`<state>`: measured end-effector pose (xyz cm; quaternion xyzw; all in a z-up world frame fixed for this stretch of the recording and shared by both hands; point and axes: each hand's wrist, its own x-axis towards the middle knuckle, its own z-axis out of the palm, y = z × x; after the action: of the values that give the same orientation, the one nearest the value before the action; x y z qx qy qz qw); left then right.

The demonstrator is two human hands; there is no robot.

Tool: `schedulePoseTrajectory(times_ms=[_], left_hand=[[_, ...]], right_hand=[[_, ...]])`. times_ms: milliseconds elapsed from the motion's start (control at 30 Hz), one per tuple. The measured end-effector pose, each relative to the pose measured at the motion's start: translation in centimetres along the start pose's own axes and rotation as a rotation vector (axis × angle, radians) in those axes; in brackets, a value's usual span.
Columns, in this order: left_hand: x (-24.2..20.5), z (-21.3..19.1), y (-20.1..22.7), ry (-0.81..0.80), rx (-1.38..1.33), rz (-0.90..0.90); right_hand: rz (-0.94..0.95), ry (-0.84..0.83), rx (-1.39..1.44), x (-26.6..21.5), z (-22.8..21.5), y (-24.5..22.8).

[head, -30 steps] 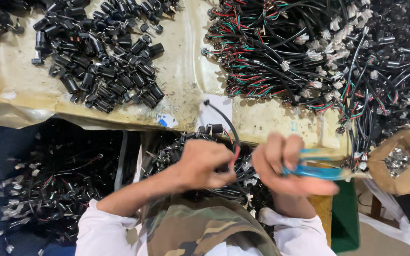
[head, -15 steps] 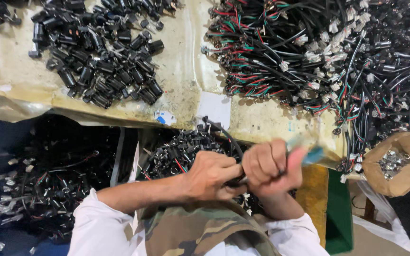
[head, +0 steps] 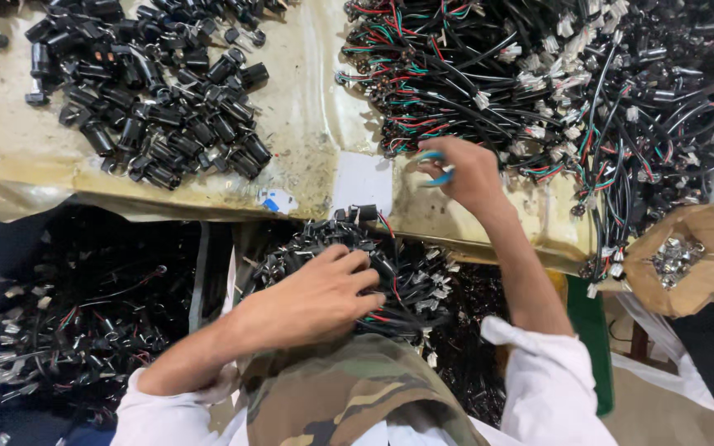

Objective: The person repeatedly picks up black cylindrical components and wire harnesses from a table, uses pliers to cut or strip wires, and assembles the components. The person places the assembled units into a pile on the table.

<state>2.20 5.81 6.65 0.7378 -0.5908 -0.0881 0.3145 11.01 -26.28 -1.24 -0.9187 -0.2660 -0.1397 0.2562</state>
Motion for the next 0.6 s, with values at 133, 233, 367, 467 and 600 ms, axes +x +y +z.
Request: schedulePoseTrajectory(times_ms=[133, 233, 367, 467, 600], left_hand=[[-1.5, 1.5, -1.0, -0.01, -0.116, 0.03], [-3.6, 1.5, -3.2, 0.173, -0.344, -0.013], [-5.2, 1.0, -7.8, 0.544, -0.061, -0.419], [-6.6, 1.5, -10.8, 0.595, 0.311, -0.61], [-7.5, 2.3, -13.4, 0.499, 0.494, -0.643]], right_hand=[[-0.031, -0.014, -0.154, 1.1, 1.2, 3.7], [0.15, 0.158, 0.105, 1.3, 0.7, 3.7], [0.201, 0.192, 0.22, 2.6, 0.6, 2.4], [0.139, 0.069, 0.044, 1.3, 1.3, 1.5], [0.06, -0.167, 0.006, -0.3, 1.1, 2.1]])
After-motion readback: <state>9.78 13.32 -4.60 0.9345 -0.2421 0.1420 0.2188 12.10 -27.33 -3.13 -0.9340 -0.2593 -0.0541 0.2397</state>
